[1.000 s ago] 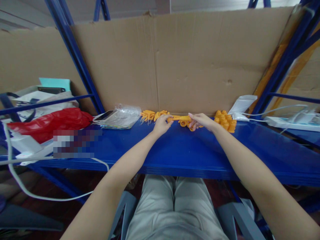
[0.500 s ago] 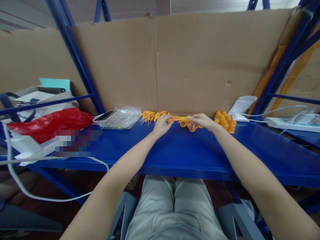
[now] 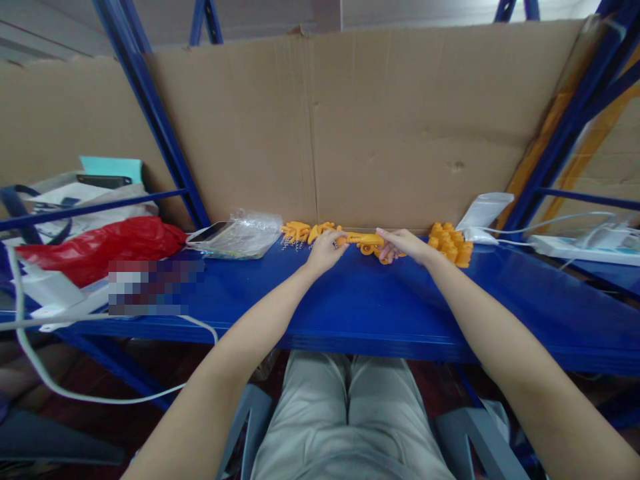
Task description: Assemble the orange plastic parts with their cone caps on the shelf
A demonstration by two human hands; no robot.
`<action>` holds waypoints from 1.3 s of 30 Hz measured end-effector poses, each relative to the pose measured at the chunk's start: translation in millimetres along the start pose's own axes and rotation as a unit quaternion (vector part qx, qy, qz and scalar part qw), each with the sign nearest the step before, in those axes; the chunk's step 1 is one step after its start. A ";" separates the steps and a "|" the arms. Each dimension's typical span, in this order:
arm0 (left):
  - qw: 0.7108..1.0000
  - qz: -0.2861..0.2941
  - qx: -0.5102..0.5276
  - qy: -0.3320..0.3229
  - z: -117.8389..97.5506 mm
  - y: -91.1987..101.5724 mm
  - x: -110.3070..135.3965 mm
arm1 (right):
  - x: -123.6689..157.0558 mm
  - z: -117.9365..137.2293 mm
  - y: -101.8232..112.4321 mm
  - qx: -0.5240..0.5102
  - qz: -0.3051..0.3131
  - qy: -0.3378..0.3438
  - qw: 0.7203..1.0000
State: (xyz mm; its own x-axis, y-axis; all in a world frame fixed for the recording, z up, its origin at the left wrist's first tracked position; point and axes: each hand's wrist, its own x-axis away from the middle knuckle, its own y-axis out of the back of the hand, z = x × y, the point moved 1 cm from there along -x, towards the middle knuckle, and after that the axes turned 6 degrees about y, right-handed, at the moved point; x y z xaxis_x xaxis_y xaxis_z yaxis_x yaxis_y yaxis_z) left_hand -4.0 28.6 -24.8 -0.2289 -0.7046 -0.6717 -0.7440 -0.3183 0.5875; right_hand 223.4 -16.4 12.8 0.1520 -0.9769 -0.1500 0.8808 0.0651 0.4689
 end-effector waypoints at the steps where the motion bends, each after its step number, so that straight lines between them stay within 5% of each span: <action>1: 1.000 0.000 0.000 -0.001 0.1 0.0 0.1 | 0.3 0.6 -0.4 0.001 0.000 -0.003 1.000; 35: 1.000 -0.008 -0.006 0.002 3.3 -2.9 -1.3 | -1.4 -2.6 3.0 0.007 0.000 0.021 1.000; 39: 1.000 -0.009 -0.012 0.006 2.4 -0.8 -1.6 | -4.6 -4.0 6.3 0.001 -0.036 0.012 0.999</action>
State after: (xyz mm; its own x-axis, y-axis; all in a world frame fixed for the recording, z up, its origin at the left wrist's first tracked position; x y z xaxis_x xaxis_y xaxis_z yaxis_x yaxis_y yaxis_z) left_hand -4.5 31.4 -25.3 -0.2089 -0.7061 -0.6766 -0.7327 -0.3453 0.5865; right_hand 230.0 -10.7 13.0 0.0984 -0.9741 -0.2038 0.8892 -0.0059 0.4574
